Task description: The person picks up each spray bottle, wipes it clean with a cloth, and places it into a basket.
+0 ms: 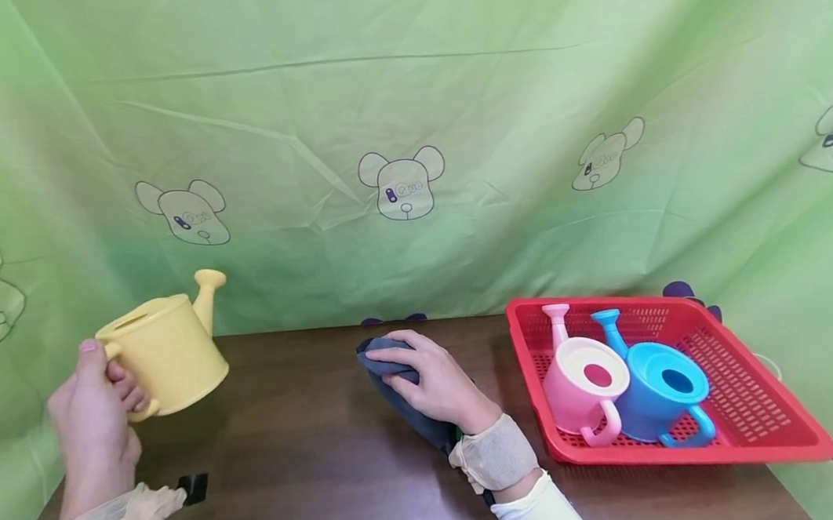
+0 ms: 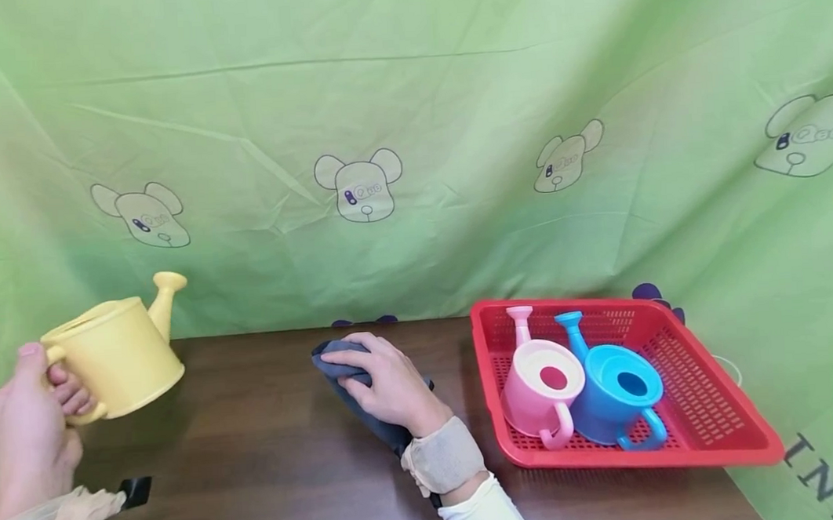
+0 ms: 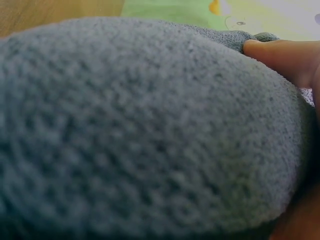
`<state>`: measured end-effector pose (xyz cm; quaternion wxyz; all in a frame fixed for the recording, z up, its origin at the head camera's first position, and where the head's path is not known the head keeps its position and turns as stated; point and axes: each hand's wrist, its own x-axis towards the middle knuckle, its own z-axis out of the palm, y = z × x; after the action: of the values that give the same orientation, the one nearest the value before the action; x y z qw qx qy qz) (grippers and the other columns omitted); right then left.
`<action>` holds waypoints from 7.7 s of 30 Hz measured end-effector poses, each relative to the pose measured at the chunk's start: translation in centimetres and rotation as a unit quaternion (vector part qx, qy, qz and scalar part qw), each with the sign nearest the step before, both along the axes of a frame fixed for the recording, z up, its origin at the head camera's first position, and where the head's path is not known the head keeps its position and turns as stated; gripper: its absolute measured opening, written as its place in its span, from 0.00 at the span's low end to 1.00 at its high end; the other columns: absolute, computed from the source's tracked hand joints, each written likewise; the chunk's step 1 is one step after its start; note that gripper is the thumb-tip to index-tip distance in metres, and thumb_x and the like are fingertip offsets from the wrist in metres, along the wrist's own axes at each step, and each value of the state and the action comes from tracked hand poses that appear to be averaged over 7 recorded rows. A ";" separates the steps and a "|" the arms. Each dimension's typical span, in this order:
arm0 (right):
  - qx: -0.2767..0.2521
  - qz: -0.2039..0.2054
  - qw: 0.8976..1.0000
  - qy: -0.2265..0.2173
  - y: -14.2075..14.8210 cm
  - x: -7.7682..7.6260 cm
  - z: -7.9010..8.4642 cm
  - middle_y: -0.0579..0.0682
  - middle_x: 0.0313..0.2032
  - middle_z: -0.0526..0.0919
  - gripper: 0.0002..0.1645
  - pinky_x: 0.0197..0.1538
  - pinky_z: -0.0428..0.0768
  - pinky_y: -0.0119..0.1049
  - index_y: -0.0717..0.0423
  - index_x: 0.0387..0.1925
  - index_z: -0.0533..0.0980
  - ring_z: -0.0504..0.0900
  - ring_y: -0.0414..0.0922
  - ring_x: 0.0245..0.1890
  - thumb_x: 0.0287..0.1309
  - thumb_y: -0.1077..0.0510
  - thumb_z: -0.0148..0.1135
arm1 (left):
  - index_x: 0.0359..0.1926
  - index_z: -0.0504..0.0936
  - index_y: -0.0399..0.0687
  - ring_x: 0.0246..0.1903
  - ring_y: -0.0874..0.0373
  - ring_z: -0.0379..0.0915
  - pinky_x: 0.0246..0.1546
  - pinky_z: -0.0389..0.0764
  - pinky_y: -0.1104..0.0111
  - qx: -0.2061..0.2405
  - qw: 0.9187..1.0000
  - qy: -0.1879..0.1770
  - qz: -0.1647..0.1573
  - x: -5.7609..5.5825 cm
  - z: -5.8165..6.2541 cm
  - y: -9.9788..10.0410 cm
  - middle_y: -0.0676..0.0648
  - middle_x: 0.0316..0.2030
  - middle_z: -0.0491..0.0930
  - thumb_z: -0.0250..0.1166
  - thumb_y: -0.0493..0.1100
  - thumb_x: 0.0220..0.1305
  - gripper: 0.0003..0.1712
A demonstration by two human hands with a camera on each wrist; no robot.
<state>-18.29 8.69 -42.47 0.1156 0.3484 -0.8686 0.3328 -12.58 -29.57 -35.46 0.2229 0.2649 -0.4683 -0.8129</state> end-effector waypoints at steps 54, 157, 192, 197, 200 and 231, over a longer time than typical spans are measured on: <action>-0.205 -0.045 0.957 0.202 -3.2 2.3 3.0 0.62 0.65 0.79 0.26 0.61 0.83 0.53 0.47 0.56 0.86 0.80 0.59 0.63 0.55 0.67 0.72 | 0.13 0.66 0.39 0.16 0.64 0.60 0.19 0.60 0.72 -0.442 0.891 0.091 0.046 -2.4 -2.2 17.2 0.55 0.11 0.63 0.54 0.48 0.81 0.34; -0.064 -0.058 0.977 0.193 -5.8 3.7 1.0 0.54 0.63 0.79 0.28 0.52 0.87 0.45 0.35 0.57 0.86 0.78 0.52 0.58 0.55 0.60 0.72 | 0.16 0.64 0.30 0.13 0.69 0.58 0.18 0.61 0.76 -0.336 0.913 0.204 0.103 -1.2 0.0 17.7 0.65 0.12 0.62 0.50 0.44 0.81 0.33; -0.179 -0.057 0.958 0.217 -4.3 2.5 2.3 0.60 0.62 0.80 0.27 0.60 0.82 0.52 0.45 0.56 0.86 0.80 0.58 0.58 0.54 0.65 0.72 | 0.10 0.66 0.36 0.15 0.69 0.58 0.19 0.58 0.75 -0.382 0.914 0.126 0.056 -0.9 -0.1 17.2 0.65 0.09 0.61 0.56 0.45 0.78 0.36; -0.184 -0.057 0.956 0.220 -4.1 2.5 2.7 0.62 0.62 0.80 0.26 0.61 0.80 0.54 0.46 0.56 0.86 0.79 0.59 0.60 0.54 0.64 0.73 | 0.09 0.65 0.38 0.14 0.68 0.56 0.17 0.56 0.74 -0.407 0.906 0.111 0.047 -1.0 -0.3 17.1 0.65 0.08 0.59 0.57 0.44 0.78 0.36; -0.190 -0.059 0.955 0.220 -3.9 2.5 2.8 0.62 0.63 0.80 0.26 0.62 0.80 0.54 0.46 0.56 0.86 0.79 0.59 0.60 0.54 0.64 0.73 | 0.08 0.64 0.38 0.14 0.68 0.56 0.17 0.55 0.74 -0.412 0.903 0.114 0.040 -0.9 -0.3 17.1 0.65 0.08 0.59 0.57 0.44 0.77 0.36; -0.241 -0.087 0.953 0.164 -2.6 2.2 3.6 0.60 0.63 0.80 0.23 0.65 0.79 0.50 0.50 0.55 0.87 0.78 0.58 0.64 0.57 0.64 0.74 | 0.08 0.62 0.38 0.10 0.68 0.53 0.13 0.55 0.74 -0.359 0.927 0.106 -0.030 -0.6 0.2 17.1 0.62 0.06 0.58 0.55 0.46 0.77 0.36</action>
<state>-16.10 6.04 -38.82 0.3655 0.2832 -0.7585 0.4591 -13.22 -12.44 -35.23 0.3268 0.0654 -0.7103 -0.6200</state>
